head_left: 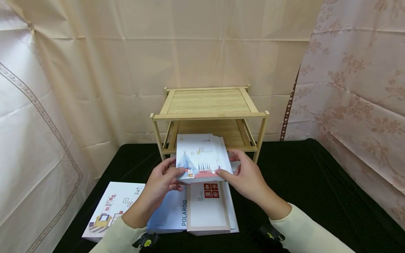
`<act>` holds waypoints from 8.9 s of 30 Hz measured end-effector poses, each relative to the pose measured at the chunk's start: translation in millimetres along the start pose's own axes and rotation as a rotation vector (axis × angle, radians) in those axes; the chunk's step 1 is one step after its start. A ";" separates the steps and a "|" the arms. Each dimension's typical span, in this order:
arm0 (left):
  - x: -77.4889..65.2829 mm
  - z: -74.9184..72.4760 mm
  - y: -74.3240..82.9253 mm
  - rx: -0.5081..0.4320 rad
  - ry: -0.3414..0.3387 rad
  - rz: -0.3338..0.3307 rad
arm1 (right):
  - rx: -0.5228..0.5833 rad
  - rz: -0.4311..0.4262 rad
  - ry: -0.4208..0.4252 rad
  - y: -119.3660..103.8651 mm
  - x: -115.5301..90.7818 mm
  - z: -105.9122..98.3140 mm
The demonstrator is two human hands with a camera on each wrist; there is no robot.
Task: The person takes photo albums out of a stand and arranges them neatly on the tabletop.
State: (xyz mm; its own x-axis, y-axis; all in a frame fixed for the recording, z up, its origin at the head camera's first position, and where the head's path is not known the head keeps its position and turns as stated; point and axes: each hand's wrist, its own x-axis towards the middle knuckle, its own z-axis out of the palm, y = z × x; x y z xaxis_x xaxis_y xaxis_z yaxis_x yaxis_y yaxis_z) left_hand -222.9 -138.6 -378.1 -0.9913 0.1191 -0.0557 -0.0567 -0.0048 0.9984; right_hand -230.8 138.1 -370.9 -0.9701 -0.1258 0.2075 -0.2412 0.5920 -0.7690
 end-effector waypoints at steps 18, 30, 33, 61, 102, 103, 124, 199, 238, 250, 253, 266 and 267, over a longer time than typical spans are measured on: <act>-8.4 10.7 -9.9 0.070 -0.011 0.021 | 0.008 -0.018 0.002 13.4 -19.3 -6.1; -17.9 19.8 -12.5 0.089 -0.064 0.018 | -0.013 0.000 0.003 19.5 -34.2 -11.7; -20.0 22.7 -13.6 0.093 -0.074 0.018 | -0.018 0.002 0.005 22.2 -38.2 -13.4; -26.8 46.1 -30.7 0.127 -0.171 0.013 | -0.016 -0.003 0.059 44.5 -77.1 -26.7; -24.2 98.7 -58.1 0.171 -0.437 -0.004 | -0.046 0.289 -0.041 97.1 -107.9 -59.3; -23.7 99.9 -57.9 0.180 -0.437 -0.004 | -0.046 0.295 -0.044 98.5 -108.2 -59.8; -19.5 116.7 -66.8 0.276 -0.489 0.018 | -0.042 0.400 -0.096 119.0 -112.7 -67.9; -7.3 109.3 -55.1 0.667 -0.462 0.151 | -0.259 0.237 -0.171 85.6 -45.6 -54.4; 44.6 88.2 -44.6 0.442 -0.114 0.000 | 0.053 0.231 -0.202 82.9 5.8 -34.7; 50.0 80.2 -47.3 0.251 -0.156 -0.093 | 0.194 0.338 -0.240 83.2 15.0 -30.4; 52.1 78.6 -48.9 0.199 -0.177 -0.123 | 0.235 0.376 -0.239 83.6 17.6 -28.5; 59.2 71.9 -55.1 -0.044 -0.258 -0.178 | 0.417 0.412 -0.256 88.0 23.0 -22.5; 59.1 71.6 -55.0 -0.046 -0.261 -0.179 | 0.430 0.415 -0.257 88.1 23.6 -22.2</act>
State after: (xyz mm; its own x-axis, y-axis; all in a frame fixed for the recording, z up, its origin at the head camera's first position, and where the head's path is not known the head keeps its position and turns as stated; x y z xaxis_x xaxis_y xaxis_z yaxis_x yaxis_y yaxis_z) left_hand -269.9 -60.2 -435.5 -0.9013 0.3732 -0.2200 -0.2391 -0.0049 0.9710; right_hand -274.4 205.0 -420.3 -0.9474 -0.1733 -0.2689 0.2176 0.2671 -0.9388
